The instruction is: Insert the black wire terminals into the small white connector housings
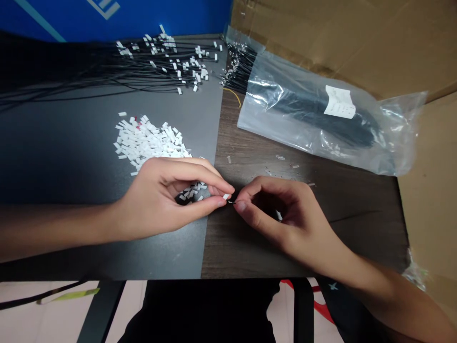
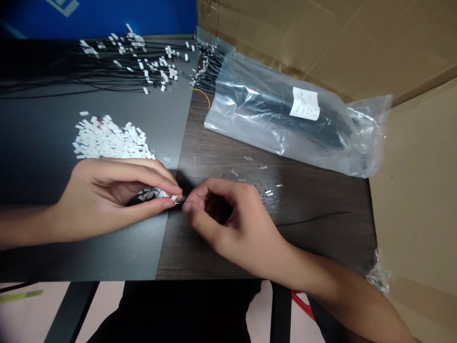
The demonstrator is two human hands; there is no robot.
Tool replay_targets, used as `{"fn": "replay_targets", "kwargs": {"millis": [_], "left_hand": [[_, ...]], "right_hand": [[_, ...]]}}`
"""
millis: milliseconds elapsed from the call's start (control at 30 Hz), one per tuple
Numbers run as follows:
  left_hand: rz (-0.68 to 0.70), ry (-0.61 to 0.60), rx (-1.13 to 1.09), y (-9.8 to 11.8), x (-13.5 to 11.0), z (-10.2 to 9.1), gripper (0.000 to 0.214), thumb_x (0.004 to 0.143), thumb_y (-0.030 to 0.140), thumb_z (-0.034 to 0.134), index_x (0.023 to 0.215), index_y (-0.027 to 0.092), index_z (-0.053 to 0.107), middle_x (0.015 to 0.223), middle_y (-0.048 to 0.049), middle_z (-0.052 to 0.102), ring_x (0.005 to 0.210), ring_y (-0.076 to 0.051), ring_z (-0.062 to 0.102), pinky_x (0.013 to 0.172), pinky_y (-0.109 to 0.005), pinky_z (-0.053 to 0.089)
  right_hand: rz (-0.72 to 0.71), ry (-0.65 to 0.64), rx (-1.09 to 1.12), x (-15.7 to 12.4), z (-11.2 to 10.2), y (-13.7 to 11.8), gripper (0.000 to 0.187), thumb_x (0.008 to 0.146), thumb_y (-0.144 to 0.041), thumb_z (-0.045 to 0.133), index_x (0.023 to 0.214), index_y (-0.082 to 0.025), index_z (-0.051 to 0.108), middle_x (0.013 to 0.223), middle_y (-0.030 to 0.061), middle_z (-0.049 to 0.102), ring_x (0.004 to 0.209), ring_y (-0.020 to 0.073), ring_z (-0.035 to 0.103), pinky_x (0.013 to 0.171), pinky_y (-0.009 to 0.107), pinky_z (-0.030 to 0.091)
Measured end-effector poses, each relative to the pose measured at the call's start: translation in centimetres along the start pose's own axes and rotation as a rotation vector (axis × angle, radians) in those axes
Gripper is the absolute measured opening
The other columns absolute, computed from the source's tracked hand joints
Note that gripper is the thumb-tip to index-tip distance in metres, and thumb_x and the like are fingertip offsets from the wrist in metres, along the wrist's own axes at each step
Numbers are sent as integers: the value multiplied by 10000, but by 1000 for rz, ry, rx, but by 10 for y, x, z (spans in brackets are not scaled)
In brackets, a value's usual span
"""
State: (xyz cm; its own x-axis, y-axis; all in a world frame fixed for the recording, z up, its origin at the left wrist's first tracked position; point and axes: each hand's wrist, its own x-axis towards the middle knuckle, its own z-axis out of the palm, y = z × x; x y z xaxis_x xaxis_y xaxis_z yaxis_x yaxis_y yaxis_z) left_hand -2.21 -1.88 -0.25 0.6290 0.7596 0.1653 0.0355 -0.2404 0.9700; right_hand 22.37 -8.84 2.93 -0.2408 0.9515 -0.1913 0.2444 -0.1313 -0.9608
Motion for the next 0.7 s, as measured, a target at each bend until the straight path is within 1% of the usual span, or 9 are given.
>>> {"fn": "replay_targets", "kwargs": {"millis": [133,233,400,467,533,700], "left_hand": [[-25,-26,-33,1,1,-1,241,1000,62,878,1047,293,930,1021,-22,925,915,-188,878,833,-269,724],[-39,-39,-43,1,0,-2,247,989,54,891,1046,290,937,1030,-33,938,902,-202,885,830,-287,741],[-28,-41,-75,0,0,-2,290,969,37,917,1071,306,953,1036,-13,946,911,-179,891,829,-241,732],[-36,-49,-80,0,0,-1,304,978,30,913,1081,313,954,1054,-9,948,923,-174,893,853,-238,736],[-39,-62,-73,0,-1,-2,288,995,50,923,1090,320,954,1072,-14,949,935,-184,896,870,-258,746],[-34,-61,-41,0,-1,-3,221,1015,123,951,1095,329,956,1055,-25,944,928,-208,890,844,-299,743]], "right_hand": [[0,-26,36,0,1,-1,197,1042,-303,929,919,-198,816,836,7,782,764,150,702,685,243,555],[18,-36,67,2,1,-1,188,1034,-279,923,906,-199,811,825,1,771,767,151,699,689,244,557],[56,-68,176,5,0,2,207,995,-235,953,874,-190,791,813,-19,749,760,130,675,697,225,546],[69,-85,203,5,0,2,221,998,-240,961,871,-186,788,809,-26,743,754,121,664,700,221,535],[75,-97,207,5,-1,2,232,1003,-252,963,871,-187,784,808,-29,738,751,119,654,696,225,525],[82,-95,169,5,-1,1,279,1028,-332,949,861,-202,768,809,-20,743,751,137,656,681,249,518]]}}
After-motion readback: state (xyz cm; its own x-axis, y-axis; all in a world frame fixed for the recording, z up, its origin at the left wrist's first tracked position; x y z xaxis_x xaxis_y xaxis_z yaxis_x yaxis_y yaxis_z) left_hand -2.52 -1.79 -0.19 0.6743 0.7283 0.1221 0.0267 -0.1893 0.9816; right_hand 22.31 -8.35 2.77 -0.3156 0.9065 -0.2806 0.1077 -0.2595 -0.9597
